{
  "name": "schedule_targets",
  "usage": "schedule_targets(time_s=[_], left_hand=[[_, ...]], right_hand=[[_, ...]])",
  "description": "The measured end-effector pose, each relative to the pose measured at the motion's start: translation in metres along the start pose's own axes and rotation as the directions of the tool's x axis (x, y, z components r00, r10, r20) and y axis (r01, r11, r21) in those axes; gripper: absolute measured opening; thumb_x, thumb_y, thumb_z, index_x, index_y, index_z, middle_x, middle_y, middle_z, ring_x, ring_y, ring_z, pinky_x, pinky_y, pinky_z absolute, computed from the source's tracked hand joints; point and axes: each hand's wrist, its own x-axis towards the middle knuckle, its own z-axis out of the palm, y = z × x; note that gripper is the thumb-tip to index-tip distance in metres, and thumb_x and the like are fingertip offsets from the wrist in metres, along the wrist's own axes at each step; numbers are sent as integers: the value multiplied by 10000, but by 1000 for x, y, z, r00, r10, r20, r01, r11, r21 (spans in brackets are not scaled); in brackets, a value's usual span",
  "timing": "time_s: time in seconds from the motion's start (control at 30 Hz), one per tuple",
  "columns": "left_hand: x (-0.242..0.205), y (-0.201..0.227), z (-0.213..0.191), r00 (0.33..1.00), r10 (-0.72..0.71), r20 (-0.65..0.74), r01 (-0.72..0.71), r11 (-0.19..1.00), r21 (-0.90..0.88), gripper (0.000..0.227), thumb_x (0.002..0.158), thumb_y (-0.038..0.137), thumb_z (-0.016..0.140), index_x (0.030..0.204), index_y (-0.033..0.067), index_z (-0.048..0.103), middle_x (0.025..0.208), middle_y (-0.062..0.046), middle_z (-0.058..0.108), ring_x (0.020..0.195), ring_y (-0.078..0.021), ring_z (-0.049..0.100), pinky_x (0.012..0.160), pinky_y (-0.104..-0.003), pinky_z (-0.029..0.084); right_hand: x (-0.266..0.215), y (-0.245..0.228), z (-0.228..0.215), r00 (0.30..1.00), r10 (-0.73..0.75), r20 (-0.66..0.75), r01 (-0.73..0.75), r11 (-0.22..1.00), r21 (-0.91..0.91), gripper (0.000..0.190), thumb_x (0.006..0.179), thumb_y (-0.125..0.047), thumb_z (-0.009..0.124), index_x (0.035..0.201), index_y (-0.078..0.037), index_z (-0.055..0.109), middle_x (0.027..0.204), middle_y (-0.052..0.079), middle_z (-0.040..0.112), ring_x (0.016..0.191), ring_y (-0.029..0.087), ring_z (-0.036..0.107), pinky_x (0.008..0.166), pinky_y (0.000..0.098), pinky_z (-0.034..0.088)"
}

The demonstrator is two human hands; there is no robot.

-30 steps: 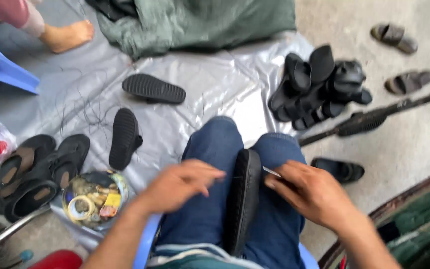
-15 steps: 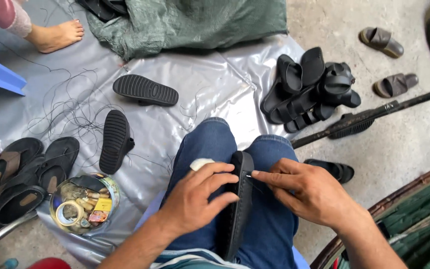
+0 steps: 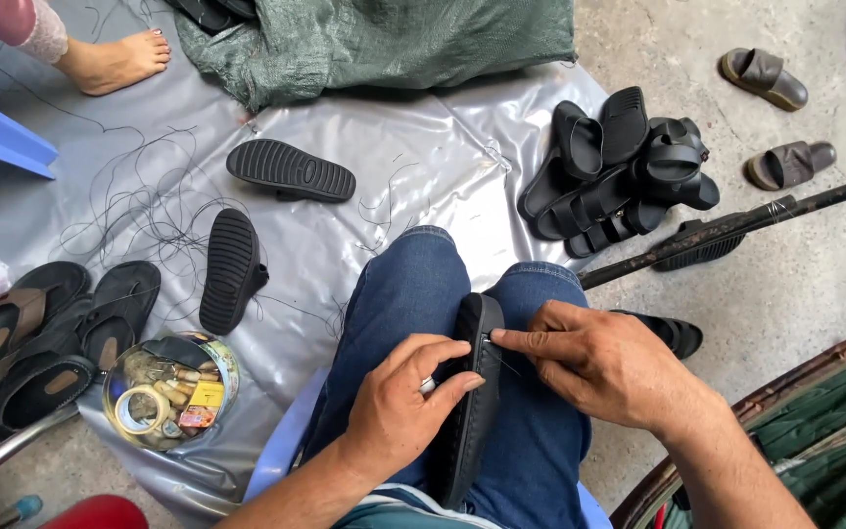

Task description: The person sits on a blue plastic chair and sews a black slipper sole using a needle and thread. They hold the slipper on their lap, repeatedly pushing the needle through the material and pulling the thread to stitch the sole. The person occasionally adjusts their position and crosses their legs while continuing the sewing task.

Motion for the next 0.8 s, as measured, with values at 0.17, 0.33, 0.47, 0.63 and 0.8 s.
schedule_targets(time_s=[0.17, 0.33, 0.47, 0.63, 0.8], left_hand=[[-2, 5, 5, 991, 117, -70, -114, 992, 45, 223, 718, 87, 706, 926, 32, 650, 950, -62, 646, 601, -94, 627, 494, -176, 531], [-4, 10, 8, 958, 248, -143, -235, 967, 102, 184, 715, 16, 708, 892, -8, 663, 957, -101, 626, 494, -105, 575, 378, -203, 478], [-6, 5, 5, 944, 270, -190, -260, 963, 75, 211, 711, 19, 723, 912, 10, 659, 926, -79, 629, 618, -148, 640, 494, -218, 536], [-8, 2, 3, 944, 275, -180, -274, 961, 31, 209, 722, 28, 726, 922, 16, 664, 932, -91, 627, 589, -153, 617, 488, -227, 523], [-4, 2, 5, 931, 317, -179, -318, 948, 25, 252, 735, -4, 716, 973, -15, 631, 948, -118, 611, 589, -167, 620, 487, -238, 528]], right_hand=[[4, -19, -8, 987, 133, 86, -115, 975, -191, 421, 687, -126, 568, 1068, -281, 659, 754, -67, 593, 517, 120, 585, 454, 273, 493], [1, -34, -5, 951, 241, 193, -123, 869, -479, 382, 753, -189, 549, 1127, -258, 589, 747, -30, 519, 558, 143, 587, 466, 269, 523], [0, -30, 2, 996, 53, -75, -66, 983, -172, 410, 617, -83, 610, 1002, -206, 677, 711, -41, 557, 502, 149, 544, 456, 278, 428], [-3, -27, 16, 974, 103, -204, -103, 995, 11, 423, 587, -5, 640, 949, -211, 717, 670, -65, 588, 428, 83, 473, 415, 220, 386], [7, -32, 20, 957, 56, -285, -84, 992, -89, 184, 681, -37, 651, 853, -93, 678, 717, -25, 610, 442, 88, 514, 397, 219, 417]])
